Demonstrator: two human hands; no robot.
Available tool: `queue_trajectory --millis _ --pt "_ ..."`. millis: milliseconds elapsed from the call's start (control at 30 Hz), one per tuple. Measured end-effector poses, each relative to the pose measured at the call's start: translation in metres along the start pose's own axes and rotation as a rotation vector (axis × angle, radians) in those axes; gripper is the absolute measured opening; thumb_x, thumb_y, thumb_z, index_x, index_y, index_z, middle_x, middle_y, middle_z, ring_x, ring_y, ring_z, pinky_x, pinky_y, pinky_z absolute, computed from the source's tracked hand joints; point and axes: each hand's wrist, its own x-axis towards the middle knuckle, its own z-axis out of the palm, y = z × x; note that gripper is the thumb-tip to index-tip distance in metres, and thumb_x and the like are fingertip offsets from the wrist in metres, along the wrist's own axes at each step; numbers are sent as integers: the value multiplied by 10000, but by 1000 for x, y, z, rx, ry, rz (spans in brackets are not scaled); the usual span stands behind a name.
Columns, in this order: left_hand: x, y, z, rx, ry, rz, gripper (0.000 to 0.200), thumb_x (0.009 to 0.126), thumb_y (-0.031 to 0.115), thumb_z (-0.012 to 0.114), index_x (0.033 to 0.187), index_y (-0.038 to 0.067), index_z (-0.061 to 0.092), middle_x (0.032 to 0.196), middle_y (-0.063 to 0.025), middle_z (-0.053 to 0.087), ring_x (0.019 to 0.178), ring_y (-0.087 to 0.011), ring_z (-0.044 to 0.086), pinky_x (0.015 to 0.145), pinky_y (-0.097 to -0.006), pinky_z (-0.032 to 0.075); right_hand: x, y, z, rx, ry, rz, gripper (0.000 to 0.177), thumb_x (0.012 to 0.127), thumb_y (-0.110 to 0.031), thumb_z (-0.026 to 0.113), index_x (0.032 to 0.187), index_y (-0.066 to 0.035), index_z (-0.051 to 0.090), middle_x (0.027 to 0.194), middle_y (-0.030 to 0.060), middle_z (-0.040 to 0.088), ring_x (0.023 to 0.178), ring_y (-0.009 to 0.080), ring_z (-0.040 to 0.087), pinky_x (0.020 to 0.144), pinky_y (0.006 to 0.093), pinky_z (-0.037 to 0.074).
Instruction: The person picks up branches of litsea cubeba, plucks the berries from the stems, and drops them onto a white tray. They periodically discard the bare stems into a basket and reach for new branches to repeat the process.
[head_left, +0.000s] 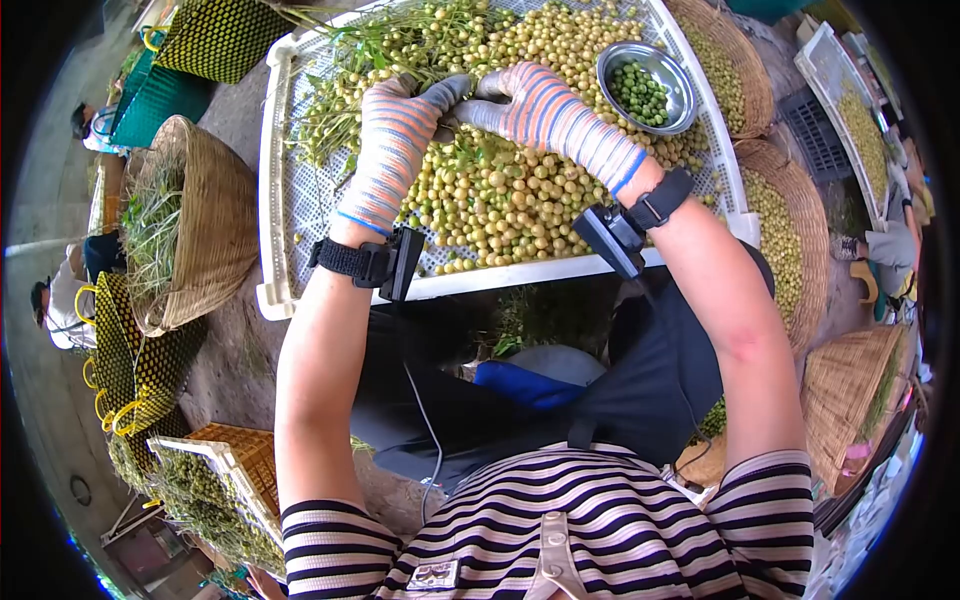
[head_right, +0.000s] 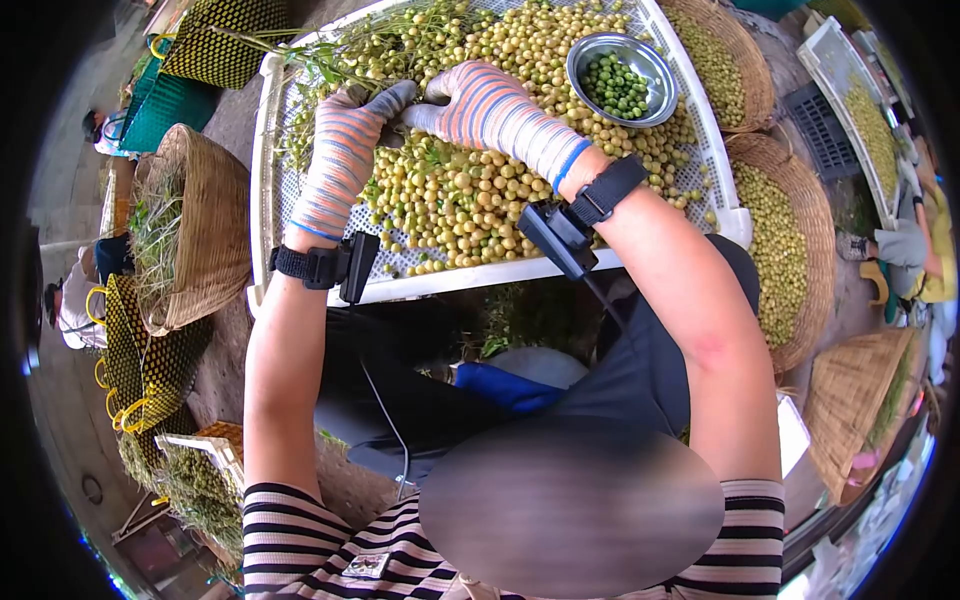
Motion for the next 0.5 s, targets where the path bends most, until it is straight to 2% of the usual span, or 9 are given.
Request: queue_trajectory --millis 67,133,200,233,267,333,400,467,500 --pt "0 0 5 50 45 -28 219 767 149 682 869 -35 622 712 -91 645 501 -130 582 413 -214 458 2 6 1 85 -31 -17 463 749 -462 579 1017 -89 637 882 125 656 802 261 625 780 349 473" --pt "-2 -1 9 12 25 -11 206 770 148 680 848 -32 619 701 -100 643 493 -135 581 412 -219 459 -2 5 -3 111 -35 28 466 751 -462 566 1013 -83 637 878 133 654 796 267 624 780 347 473" --pt "-1 -2 14 72 45 -84 198 775 144 673 829 -37 613 683 -107 639 497 -141 584 408 -225 458 -5 -1 -17 -5 -100 140 439 760 -429 556 1010 -78 637 879 140 651 809 272 622 785 349 473" --pt "-3 -2 18 47 32 -52 198 773 137 674 818 -44 608 669 -107 635 505 -145 587 418 -233 465 -12 -13 -26 -140 -101 169 411 782 -414 520 984 -78 644 881 143 646 832 284 616 788 365 472" --pt "-5 -3 21 44 30 -50 198 773 137 674 818 -44 608 669 -107 635 505 -145 587 418 -233 465 -17 -20 -30 -145 -100 169 411 782 -414 520 984 -78 644 881 143 646 832 284 616 788 365 472" --pt "-5 -4 28 -94 11 -48 194 766 125 679 810 -49 605 659 -102 631 498 -149 582 421 -241 459 -23 -26 -37 -397 -64 161 415 793 -426 491 953 -78 650 886 135 645 851 296 609 786 387 470" --pt "-4 -2 31 -148 65 -91 170 760 113 681 795 -33 602 652 -80 619 489 -146 564 417 -238 429 -25 -18 -37 -167 -7 246 420 798 -422 481 944 -67 651 848 154 644 816 291 613 773 373 469" --pt "0 -6 25 -225 62 -113 156 761 109 678 802 -20 601 657 -76 617 496 -142 559 417 -233 426 -11 32 -24 263 60 233 424 802 -418 473 953 -64 650 803 154 645 771 267 614 749 353 470" --pt "1 -6 23 -228 87 -125 149 765 107 674 819 -12 602 667 -74 617 500 -143 556 413 -229 422 -10 45 -30 400 26 151 429 799 -418 474 964 -63 650 778 137 648 745 240 609 736 340 470"
